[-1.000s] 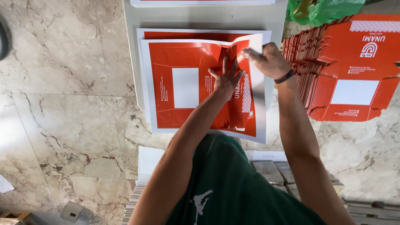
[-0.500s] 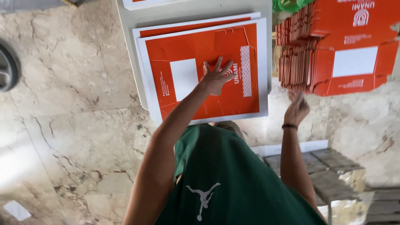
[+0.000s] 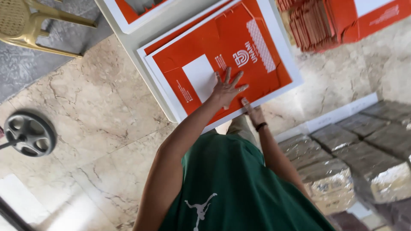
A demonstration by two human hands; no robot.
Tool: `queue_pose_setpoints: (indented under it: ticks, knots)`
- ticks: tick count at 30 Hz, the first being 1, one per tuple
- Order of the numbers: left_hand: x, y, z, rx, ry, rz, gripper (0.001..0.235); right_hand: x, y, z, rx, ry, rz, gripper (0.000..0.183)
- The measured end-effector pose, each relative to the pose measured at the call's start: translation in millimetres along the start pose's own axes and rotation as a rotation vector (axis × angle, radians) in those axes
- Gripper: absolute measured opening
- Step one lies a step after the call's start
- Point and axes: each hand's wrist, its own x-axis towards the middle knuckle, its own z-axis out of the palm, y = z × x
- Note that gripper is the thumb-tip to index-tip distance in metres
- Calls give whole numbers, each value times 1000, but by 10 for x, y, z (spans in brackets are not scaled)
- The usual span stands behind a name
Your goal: Picking up flat cardboard sheets, punching out pre-cut sections, and stacking the prepared blanks.
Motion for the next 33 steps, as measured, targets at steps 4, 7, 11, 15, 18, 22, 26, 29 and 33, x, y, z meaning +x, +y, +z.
queue_pose_setpoints:
  ticks: [4, 7, 11, 15, 18, 22, 26, 29, 33]
  knots:
    - [67, 233, -159, 50, -18, 44, 139, -448, -590, -173, -155, 96, -5, 43]
    - [222, 472, 18, 92, 15, -42, 144, -132, -206, -319, -3, 74, 64, 56]
    - [391, 491, 290, 141, 38, -57, 149, 350, 682, -544, -32, 17, 1, 59]
    - [425, 502, 418, 101, 52, -83, 136, -120, 95, -421, -10, 6, -105, 42]
    - [705, 260, 358, 24, 72, -57, 114, -84, -294, -370, 64, 44, -84, 47]
    - [477, 249, -248, -8, 79, -108, 103, 138, -92, -317, 343, 144, 165, 49]
    - [518, 433, -382, -129, -80, -247, 114, 147, -127, -364, 312, 73, 208, 62]
    - [466, 508, -314, -105, -51, -294, 109, 199, 155, -360, 343, 29, 194, 66]
    - [612, 402, -232, -71, 40, -286, 109, 539, 694, -439, -60, 132, -357, 36]
